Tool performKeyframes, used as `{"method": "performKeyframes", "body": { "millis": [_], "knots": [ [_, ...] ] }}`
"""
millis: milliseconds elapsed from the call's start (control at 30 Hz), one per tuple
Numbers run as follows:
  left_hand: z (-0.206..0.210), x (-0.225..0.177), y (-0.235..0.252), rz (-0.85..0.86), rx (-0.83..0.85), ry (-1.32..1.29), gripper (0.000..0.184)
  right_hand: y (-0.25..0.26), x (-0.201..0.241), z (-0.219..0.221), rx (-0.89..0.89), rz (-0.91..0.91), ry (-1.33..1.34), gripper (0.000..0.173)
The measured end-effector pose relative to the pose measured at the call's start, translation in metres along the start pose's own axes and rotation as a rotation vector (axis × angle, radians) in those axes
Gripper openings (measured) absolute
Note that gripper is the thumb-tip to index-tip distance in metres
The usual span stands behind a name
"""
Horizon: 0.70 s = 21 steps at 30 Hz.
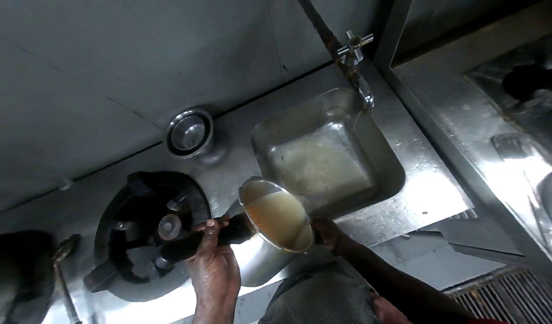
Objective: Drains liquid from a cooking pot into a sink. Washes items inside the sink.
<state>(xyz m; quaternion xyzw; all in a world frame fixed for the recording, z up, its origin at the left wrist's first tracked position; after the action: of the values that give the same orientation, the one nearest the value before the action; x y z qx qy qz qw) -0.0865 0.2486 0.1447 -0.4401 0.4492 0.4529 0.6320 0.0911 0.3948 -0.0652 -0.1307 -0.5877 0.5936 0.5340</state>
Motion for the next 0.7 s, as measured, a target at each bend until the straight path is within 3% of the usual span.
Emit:
{"method": "performKeyframes", "body": {
  "millis": [700],
  "knots": [
    [0.018,0.004,0.0,0.011,0.057,0.02,0.016,0.008,-0.004,-0.007,-0.044,0.019,-0.001,0.026]
  ]
}}
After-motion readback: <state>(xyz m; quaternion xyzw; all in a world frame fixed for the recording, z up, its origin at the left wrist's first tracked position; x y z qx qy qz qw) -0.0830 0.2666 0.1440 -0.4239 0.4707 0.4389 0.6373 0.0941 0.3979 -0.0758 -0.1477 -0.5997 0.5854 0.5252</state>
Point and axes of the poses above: each hand's wrist, its own y-axis towards the middle knuckle, its own z-axis out of the palm, x = y × z, the point moved 4 cm from there along y, towards the middle knuckle, and after that the axes turned 4 degrees about y, right-handed, at the moved point
